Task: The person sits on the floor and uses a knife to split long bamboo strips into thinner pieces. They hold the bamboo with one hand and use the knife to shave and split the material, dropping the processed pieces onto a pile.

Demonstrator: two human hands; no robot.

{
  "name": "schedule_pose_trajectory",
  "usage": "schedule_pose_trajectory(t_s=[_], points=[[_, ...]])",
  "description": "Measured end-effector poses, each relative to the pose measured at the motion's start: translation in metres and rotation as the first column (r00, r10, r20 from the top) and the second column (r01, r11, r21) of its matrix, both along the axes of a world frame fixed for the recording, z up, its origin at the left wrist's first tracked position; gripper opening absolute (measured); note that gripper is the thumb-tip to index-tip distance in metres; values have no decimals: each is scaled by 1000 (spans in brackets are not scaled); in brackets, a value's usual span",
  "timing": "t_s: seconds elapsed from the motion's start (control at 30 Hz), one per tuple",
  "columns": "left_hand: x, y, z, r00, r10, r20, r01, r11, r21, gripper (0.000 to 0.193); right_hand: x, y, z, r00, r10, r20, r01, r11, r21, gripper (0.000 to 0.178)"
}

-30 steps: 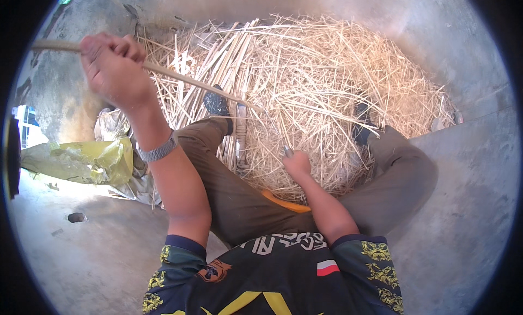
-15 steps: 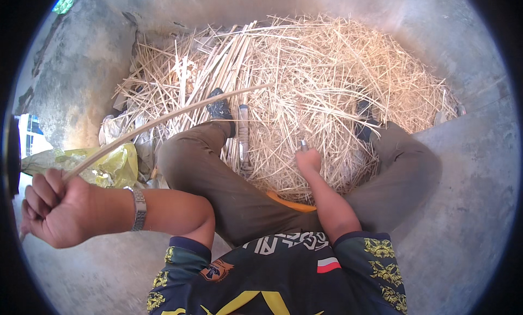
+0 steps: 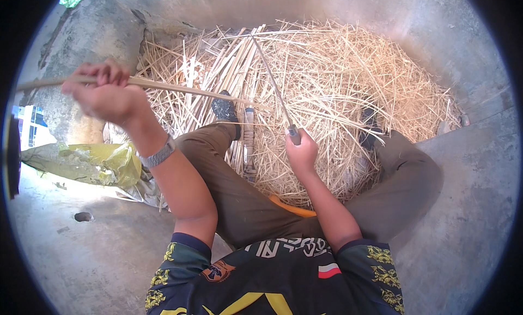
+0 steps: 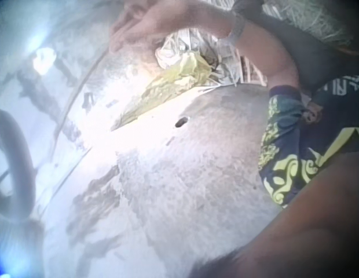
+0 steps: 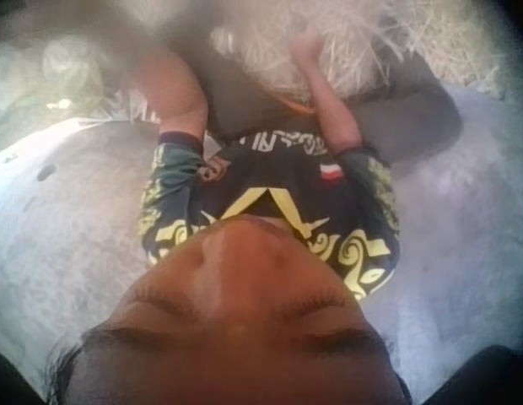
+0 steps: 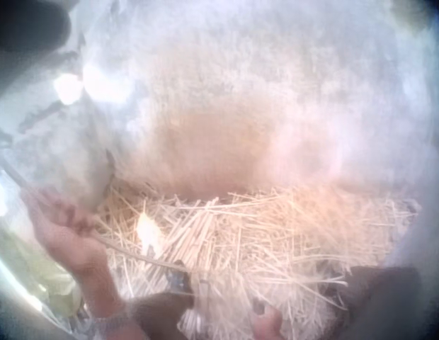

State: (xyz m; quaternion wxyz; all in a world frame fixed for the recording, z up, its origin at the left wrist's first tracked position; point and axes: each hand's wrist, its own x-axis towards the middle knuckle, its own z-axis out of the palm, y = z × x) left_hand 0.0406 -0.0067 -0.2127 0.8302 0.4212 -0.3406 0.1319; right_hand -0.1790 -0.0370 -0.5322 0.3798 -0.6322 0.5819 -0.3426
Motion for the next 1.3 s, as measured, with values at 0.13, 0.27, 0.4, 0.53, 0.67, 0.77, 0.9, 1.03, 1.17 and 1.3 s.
schedule_pose_trajectory(t_s=[0.13, 0.27, 0.4, 0.53, 0.67, 0.77, 0.9, 1.03, 1.17, 1.3], points=[[4, -27, -23, 990, -138, 21, 138, 990, 27, 48, 1, -14, -6, 911, 305, 279, -395, 841, 369, 21], [5, -43, -27, 956, -295, 15, 295, 955, -42, 44, 3, 4, -3, 901, 166, 400, -393, 700, 596, 23], [17, -33, -29, 912, -408, 36, 406, 912, 57, 44, 10, 24, -5, 927, 208, 313, -319, 875, 364, 25], [33, -23, -32, 870, -492, -30, 493, 870, 23, 51, 16, 44, -2, 897, 235, 374, -333, 916, 223, 24], [25, -25, -36, 896, -442, -31, 443, 893, 71, 61, 8, 50, -21, 906, 331, 263, -415, 573, 707, 20], [36, -18, -35, 860, -506, -69, 508, 861, 12, 60, 12, 46, -33, 943, 304, 136, -328, 780, 533, 23], [44, -11, -41, 840, -530, -116, 531, 847, -26, 59, 12, 34, 34, 922, 282, 266, -353, 894, 276, 26], [35, -20, -38, 820, -564, -96, 563, 825, -40, 62, 13, 45, 22, 907, 252, 338, -320, 934, 162, 25], [20, -35, -43, 859, -512, -9, 510, 854, 103, 58, 8, 34, -13, 896, 444, 29, -397, 767, 504, 24], [30, -35, -49, 848, -528, -50, 530, 847, 36, 59, 6, 23, 27, 958, 205, 200, -268, 890, 370, 24]])
